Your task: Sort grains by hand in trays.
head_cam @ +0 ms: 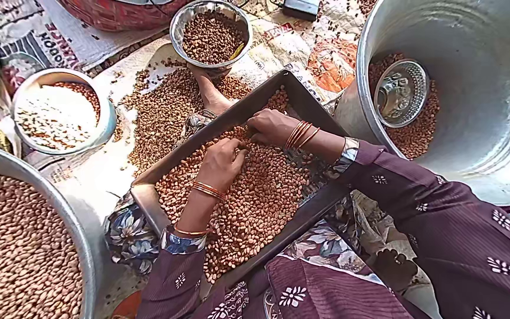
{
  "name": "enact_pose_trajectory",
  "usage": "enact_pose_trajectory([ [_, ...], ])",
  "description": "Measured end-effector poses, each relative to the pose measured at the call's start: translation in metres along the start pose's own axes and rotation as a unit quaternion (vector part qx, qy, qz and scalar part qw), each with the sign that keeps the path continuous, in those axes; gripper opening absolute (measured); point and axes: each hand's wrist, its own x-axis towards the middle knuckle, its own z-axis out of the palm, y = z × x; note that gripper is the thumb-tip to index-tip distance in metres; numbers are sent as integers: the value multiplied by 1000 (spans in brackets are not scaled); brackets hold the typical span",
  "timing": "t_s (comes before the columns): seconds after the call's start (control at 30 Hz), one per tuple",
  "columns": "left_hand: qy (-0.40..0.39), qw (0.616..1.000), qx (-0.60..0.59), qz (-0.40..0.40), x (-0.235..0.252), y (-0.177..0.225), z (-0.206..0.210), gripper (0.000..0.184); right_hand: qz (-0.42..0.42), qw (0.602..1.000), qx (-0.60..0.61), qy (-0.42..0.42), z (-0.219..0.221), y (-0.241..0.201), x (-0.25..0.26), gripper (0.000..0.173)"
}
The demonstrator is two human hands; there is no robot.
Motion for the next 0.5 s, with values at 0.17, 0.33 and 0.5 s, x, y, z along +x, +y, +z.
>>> enact_pose_trajectory([
  [0.17,17,904,-401,-147,-13,-2,-14,25,-9,999,50,8,-12,-5,-22,13],
  [0.33,-9,924,-363,-120,-11,0,-11,24,-144,986,84,24,5,-15,-39,7],
  [0.5,-30,994,-87,59,-11,7,5,15,-100,993,63,10,6,-14,-43,8],
])
